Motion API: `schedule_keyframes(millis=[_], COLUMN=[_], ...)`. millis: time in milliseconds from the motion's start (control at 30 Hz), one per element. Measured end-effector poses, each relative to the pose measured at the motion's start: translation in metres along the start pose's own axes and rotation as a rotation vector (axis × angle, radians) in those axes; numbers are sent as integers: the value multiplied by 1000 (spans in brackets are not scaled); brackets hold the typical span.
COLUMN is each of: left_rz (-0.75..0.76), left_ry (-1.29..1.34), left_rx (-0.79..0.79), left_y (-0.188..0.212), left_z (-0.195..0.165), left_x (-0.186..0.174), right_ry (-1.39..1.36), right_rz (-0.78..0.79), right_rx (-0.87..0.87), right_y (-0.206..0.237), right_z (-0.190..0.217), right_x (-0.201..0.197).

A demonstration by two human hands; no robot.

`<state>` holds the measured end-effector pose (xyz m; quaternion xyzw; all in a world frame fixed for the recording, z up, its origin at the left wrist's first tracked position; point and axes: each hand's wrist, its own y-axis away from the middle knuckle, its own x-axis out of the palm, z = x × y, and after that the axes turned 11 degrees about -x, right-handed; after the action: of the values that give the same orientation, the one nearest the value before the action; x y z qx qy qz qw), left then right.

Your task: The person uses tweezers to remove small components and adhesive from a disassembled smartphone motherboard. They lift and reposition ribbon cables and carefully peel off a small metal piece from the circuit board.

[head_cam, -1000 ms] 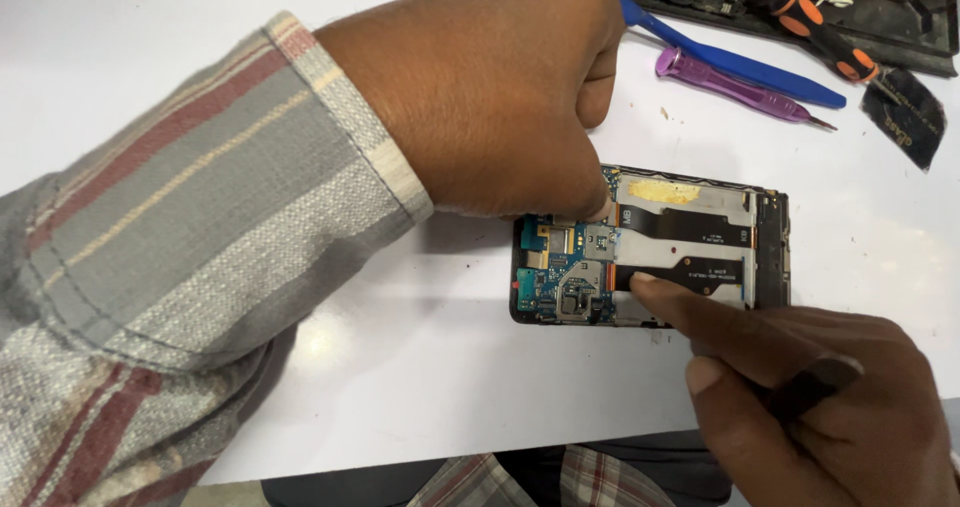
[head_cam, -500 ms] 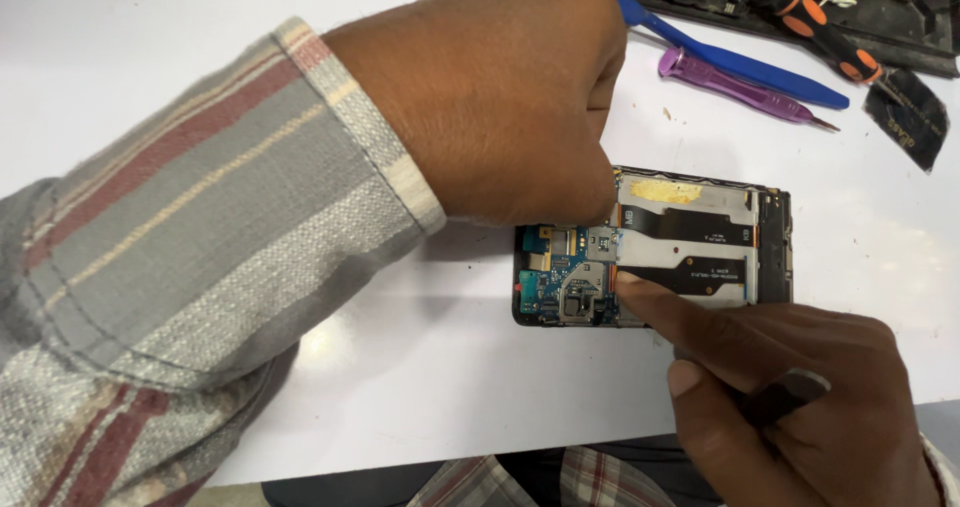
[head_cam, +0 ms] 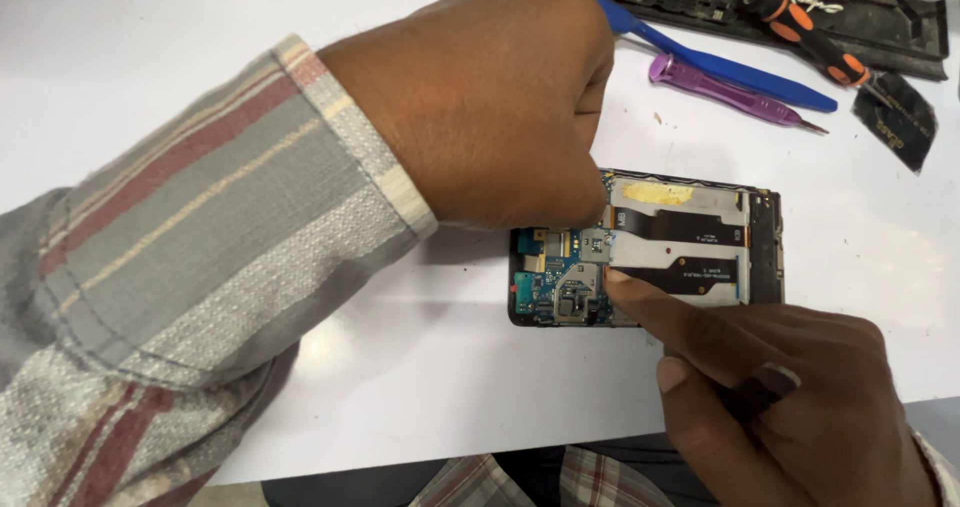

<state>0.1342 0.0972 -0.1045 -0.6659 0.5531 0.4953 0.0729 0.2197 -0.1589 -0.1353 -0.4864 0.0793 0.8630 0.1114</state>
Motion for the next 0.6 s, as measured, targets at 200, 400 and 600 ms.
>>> schedule_keyframes(millis=[200,400,600], left_rz=[14,10,-39], left_ry=[-8,5,40], left_rx=[1,-10,48], left_y=[1,0,-1], left_z=[0,0,2], left_x=[-1,0,1], right_ry=[13,-62,-122], right_rz=[2,-39,-194], right_rx=[139,-114,213], right_y=[-4,1,3], right_z=[7,0,-6], right_x=[-1,-1,-14])
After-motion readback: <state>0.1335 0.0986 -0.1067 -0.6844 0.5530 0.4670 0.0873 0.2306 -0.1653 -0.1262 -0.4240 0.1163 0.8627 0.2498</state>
